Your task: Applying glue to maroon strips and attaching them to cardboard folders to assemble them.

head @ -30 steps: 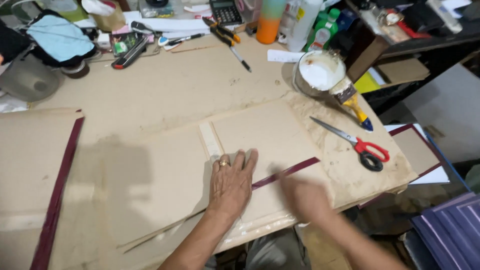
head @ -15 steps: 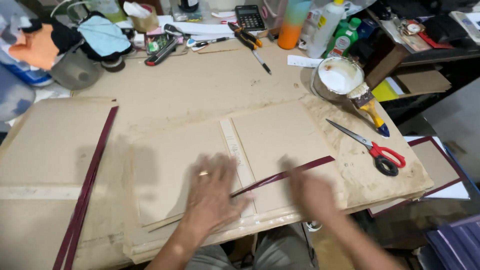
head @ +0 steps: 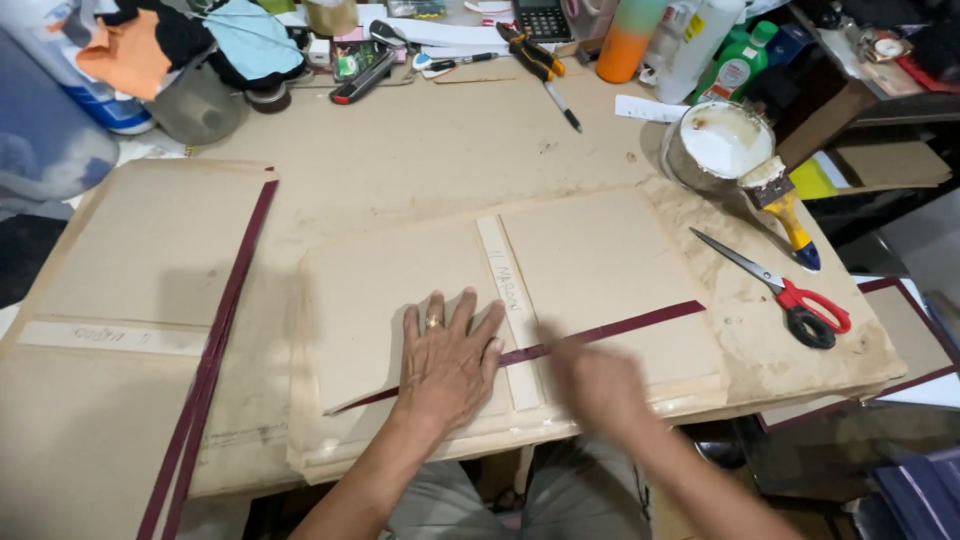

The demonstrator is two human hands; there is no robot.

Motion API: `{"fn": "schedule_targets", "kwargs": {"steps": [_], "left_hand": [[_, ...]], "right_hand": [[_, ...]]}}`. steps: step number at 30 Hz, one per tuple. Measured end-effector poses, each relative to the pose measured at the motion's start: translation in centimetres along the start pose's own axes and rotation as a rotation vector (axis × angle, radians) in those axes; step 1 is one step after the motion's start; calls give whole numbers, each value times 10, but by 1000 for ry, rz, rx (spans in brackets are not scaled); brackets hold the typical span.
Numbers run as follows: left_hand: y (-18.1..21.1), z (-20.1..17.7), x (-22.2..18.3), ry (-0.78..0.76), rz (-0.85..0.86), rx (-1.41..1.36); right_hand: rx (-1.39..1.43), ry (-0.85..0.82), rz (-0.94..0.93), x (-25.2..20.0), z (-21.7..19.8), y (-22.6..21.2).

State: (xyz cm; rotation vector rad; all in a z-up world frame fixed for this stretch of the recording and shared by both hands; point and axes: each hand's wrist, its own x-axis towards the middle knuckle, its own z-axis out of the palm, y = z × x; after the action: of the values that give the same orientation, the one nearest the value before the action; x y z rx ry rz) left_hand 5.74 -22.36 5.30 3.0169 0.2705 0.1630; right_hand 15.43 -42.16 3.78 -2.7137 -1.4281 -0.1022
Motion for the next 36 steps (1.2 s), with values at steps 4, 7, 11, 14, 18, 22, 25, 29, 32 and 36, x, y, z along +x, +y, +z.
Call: {"fn": "schedule_targets", "kwargs": {"steps": [4, 7, 11, 14, 18, 22, 25, 29, 32, 36], "left_hand": [[-8, -26, 8, -103, 12, -84], [-13, -11, 8, -73, 30, -84], [-31, 2, -2, 124, 124, -75], [-49, -38, -37, -21, 59, -331], [-80, -25, -64, -101, -51, -82], [-77, -30, -63, -69, -72, -84], [-79, -27, -66, -72, -71, -120], [-86, -18, -64, 329, 48, 4], [-87, -13, -59, 308, 33, -9], [-89, -13, -57, 298, -3, -40]], "right_hand": [[185, -50, 357, 18, -75, -24], [85, -48, 178, 0, -23, -37], [47, -11, 216, 30, -32, -17], [158, 175, 151, 21, -48, -24], [128, 175, -183, 0, -7, -67], [174, 184, 6, 37, -27, -44], [0, 154, -1, 22, 22, -54], [6, 77, -129, 6, 53, -79], [256, -4, 173, 42, -59, -83], [98, -238, 243, 25, -9, -107]]}}
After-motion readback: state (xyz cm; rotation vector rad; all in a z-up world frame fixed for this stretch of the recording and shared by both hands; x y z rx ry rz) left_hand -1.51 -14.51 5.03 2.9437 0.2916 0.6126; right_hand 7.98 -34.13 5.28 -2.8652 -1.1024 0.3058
